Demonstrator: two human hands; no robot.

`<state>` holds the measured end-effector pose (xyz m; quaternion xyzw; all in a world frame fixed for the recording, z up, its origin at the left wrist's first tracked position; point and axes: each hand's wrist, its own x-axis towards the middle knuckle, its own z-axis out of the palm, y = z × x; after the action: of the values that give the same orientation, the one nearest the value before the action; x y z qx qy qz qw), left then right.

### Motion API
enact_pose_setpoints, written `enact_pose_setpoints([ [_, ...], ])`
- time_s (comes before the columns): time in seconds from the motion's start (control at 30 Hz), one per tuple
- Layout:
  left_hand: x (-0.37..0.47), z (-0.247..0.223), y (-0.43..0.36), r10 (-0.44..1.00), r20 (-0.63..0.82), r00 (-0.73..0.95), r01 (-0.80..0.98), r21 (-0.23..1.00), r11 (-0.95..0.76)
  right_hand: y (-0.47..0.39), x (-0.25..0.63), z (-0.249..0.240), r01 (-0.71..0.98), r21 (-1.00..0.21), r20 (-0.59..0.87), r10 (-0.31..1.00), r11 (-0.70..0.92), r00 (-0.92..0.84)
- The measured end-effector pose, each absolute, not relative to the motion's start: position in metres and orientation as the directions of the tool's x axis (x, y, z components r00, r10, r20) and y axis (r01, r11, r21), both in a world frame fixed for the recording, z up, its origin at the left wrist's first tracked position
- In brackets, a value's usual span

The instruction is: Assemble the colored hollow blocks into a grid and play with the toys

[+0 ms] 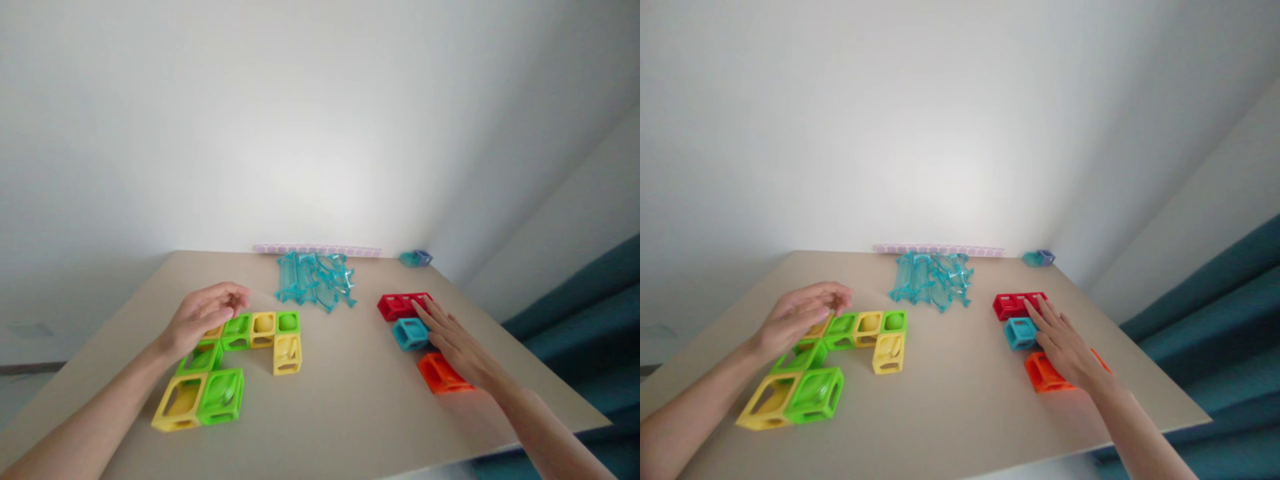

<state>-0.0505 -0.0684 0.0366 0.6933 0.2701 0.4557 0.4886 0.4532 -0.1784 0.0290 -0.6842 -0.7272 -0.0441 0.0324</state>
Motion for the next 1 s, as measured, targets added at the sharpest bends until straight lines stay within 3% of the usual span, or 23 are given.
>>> enact_pose_setpoints([
  [0.5,-0.051,0.038,-0.070,0.834,0.329,0.442,0.001,0.930,-0.367,-0.192,0.441,0.021,0.993,0.100,0.222,0.974,-0.062,0.038],
  [0.87,-0.051,0.036,-0.070,0.830,0.351,0.433,-0.062,0.930,-0.362,-0.192,0.432,0.025,0.996,0.009,0.220,0.972,-0.085,0.080],
  [1.0,-0.047,0.038,-0.069,0.805,0.418,0.421,-0.166,0.908,-0.384,-0.196,0.417,0.038,0.996,-0.020,0.357,0.930,-0.090,0.091],
])
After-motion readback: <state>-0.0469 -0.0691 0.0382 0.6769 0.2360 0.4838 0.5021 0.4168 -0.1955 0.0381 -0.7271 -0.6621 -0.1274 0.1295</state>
